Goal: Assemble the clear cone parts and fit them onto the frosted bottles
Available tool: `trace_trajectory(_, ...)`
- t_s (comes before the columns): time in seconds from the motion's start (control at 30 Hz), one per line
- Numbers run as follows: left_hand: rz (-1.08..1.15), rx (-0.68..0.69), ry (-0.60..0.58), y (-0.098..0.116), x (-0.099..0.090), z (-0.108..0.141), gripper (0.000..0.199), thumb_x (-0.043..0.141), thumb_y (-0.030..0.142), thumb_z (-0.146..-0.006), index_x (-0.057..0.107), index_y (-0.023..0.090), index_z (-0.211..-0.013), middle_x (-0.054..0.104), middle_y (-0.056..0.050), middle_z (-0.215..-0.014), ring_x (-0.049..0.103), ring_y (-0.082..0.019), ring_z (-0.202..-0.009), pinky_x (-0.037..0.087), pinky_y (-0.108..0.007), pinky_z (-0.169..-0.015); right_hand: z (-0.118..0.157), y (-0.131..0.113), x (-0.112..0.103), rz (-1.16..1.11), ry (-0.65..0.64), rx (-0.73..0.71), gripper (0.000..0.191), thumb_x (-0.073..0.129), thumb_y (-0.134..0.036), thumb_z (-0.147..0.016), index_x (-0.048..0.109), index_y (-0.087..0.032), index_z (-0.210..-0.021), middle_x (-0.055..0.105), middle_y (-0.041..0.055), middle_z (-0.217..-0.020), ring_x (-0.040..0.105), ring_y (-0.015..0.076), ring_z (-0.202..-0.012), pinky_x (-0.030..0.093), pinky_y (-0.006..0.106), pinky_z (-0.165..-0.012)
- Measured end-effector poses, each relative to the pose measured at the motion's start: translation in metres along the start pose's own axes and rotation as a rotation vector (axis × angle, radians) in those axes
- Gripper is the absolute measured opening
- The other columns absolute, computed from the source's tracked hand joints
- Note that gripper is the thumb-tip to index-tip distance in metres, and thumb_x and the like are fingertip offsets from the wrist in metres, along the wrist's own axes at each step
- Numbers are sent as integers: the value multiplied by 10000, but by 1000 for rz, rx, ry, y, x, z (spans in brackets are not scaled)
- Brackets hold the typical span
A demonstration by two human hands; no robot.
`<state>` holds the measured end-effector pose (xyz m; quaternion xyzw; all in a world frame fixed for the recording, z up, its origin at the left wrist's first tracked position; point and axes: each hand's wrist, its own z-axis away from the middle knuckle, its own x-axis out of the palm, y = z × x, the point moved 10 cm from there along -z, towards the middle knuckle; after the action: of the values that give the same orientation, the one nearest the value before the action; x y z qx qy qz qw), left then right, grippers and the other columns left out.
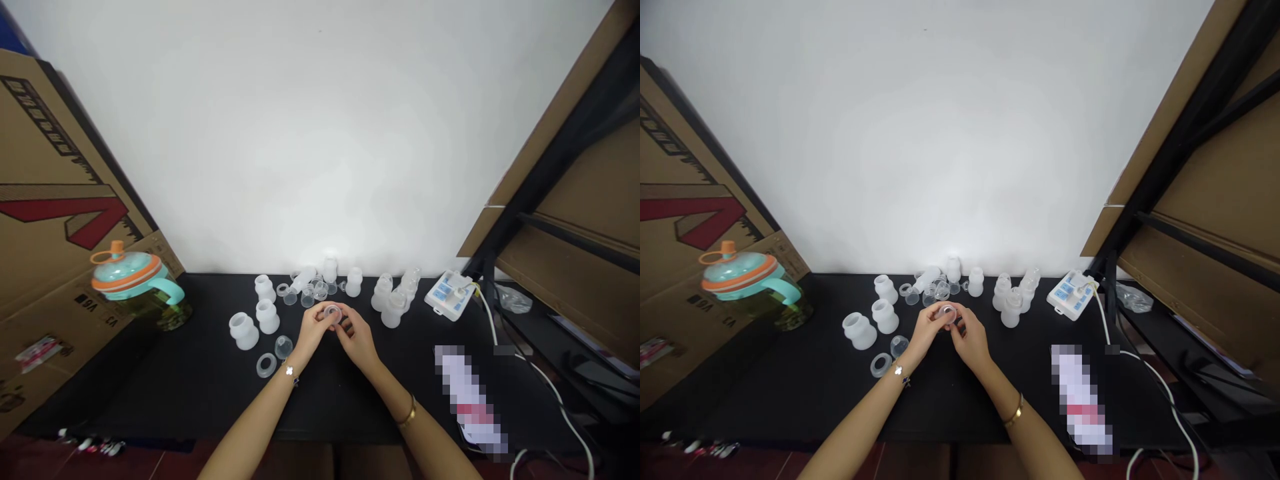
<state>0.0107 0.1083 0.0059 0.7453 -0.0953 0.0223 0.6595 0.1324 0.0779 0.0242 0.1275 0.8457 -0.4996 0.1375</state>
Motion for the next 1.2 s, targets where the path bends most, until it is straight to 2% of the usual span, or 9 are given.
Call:
trace_trajectory(0.17,-15,43,-14,1,1,0,316,762,321,-752,744,130,-1003,723,-57,-848,639,-158,-690,513,-225,-563,1,-2,1,108,-34,-17,480,529,-171,-885,580,-273,-1351,645,45,-967,601,152,-698,510,236,-563)
trace_trajectory(0.3,-59,40,-74,4,7,1,335,733,266,-749,757,137,-1058,758,-72,-934,682,-189,-772,552,-274,-690,2,-12,-2,149,-48,-62,429,423,-154,-948,622,-268,-1310,644,76,-1059,636,172,-797,532,247,-622)
trace_trajectory(0.47,-144,83,-78,12,8,3,263,696,189,-728,774,146,-975,766,-82,-961,701,-220,-867,551,-310,-807,3,-19,-1,189,-66,-108,473,407,-123,-938,618,-286,-1328,639,73,-1101,649,177,-834,543,259,-669)
trace_trajectory(0.57,-104,68,-46,10,5,1,212,716,211,-726,755,145,-923,760,-77,-922,698,-214,-845,549,-299,-786,2,-17,-1,159,-57,-98,492,435,-111,-907,602,-283,-1337,632,67,-1103,630,160,-772,533,249,-622)
trace_trajectory(0.7,-76,59,20,4,-3,0,241,718,354,-802,725,145,-921,732,-61,-849,672,-186,-781,529,-263,-715,-1,-11,-4,94,-21,-29,496,525,-143,-859,571,-255,-1340,619,60,-1058,588,143,-702,507,231,-540)
trace_trajectory(0.83,-109,92,43,4,-6,1,252,686,405,-843,710,164,-914,714,-50,-856,660,-183,-801,520,-250,-711,-2,-7,-4,102,-9,11,433,584,-195,-847,616,-257,-1274,629,56,-1033,575,144,-696,487,229,-518)
trace_trajectory(1.03,-40,37,3,4,0,2,284,748,386,-774,690,166,-944,731,-85,-1040,681,-206,-892,552,-272,-754,-3,-5,-6,65,-13,12,369,507,-191,-899,657,-252,-1230,652,67,-1048,581,148,-699,474,236,-519)
trace_trajectory(1.2,-6,7,0,1,3,3,279,774,346,-731,657,161,-903,700,-33,-841,661,-162,-745,541,-247,-681,-4,-6,-6,48,-19,0,386,490,-168,-891,667,-252,-1224,649,78,-1135,602,147,-717,483,233,-520)
